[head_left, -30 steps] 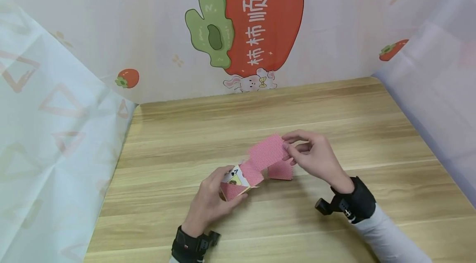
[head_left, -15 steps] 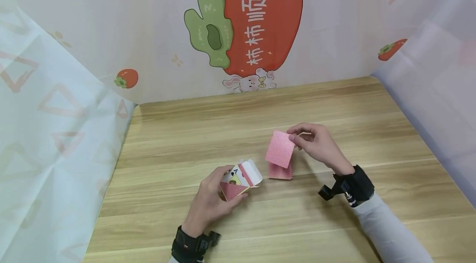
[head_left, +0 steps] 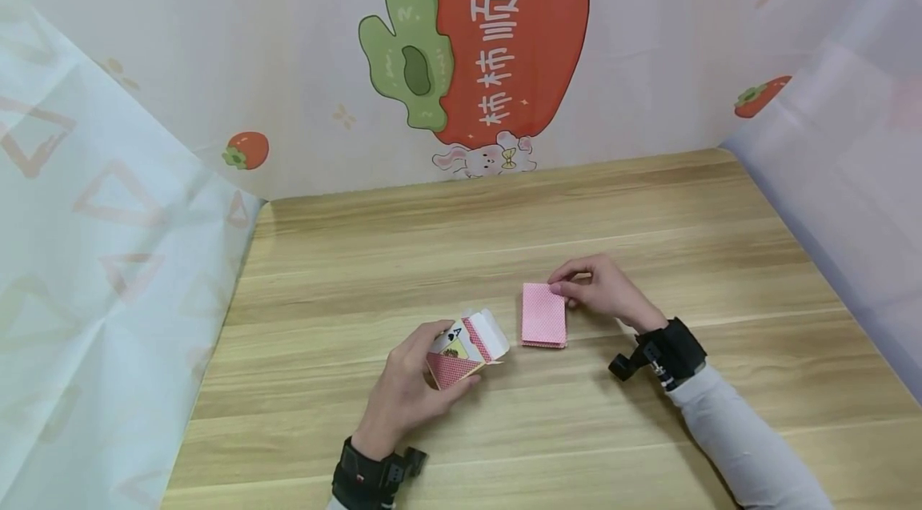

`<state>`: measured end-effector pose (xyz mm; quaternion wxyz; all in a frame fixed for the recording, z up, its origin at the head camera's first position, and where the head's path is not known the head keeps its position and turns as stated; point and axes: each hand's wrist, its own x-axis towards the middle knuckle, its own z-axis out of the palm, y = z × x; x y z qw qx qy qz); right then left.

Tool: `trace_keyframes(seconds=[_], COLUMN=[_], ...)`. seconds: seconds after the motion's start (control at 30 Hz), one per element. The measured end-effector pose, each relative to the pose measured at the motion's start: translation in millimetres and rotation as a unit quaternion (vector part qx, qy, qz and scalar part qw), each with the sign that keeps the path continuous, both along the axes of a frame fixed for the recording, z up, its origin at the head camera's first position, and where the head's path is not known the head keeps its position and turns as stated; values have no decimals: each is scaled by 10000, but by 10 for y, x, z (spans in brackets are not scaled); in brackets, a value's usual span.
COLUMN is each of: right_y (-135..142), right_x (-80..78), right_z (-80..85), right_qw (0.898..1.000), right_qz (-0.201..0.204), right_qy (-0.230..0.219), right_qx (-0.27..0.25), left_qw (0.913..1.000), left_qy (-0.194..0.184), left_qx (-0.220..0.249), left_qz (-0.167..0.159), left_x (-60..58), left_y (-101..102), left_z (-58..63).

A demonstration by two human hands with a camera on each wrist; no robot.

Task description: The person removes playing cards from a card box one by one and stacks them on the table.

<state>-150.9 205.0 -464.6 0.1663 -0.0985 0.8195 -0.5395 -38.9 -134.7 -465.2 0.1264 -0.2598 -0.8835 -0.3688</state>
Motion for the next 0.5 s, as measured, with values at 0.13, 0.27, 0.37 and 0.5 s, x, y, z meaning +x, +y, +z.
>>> trace_keyframes(seconds=[0.13, 0.27, 0.37, 0.5], right_y=[-32, -65, -94, -129], right_x=[14, 37, 55, 83], right_z=[-24, -21, -12, 1], right_qw=[9999, 9976, 9897, 9787], right_qz=[92, 52, -28, -82], right_qy=[111, 565, 1080, 1509], right_qx=[60, 410, 941, 1391], left_qw=[10000, 9999, 9999, 9998], left_qy=[-34, -84, -116, -158], left_qx=[-17, -68, -117, -149], left_qz=[-16, -20, -13, -5], left_x=[-3, -2, 1, 4], left_y=[-1, -1, -1, 0], left_z=[3, 2, -4, -9])
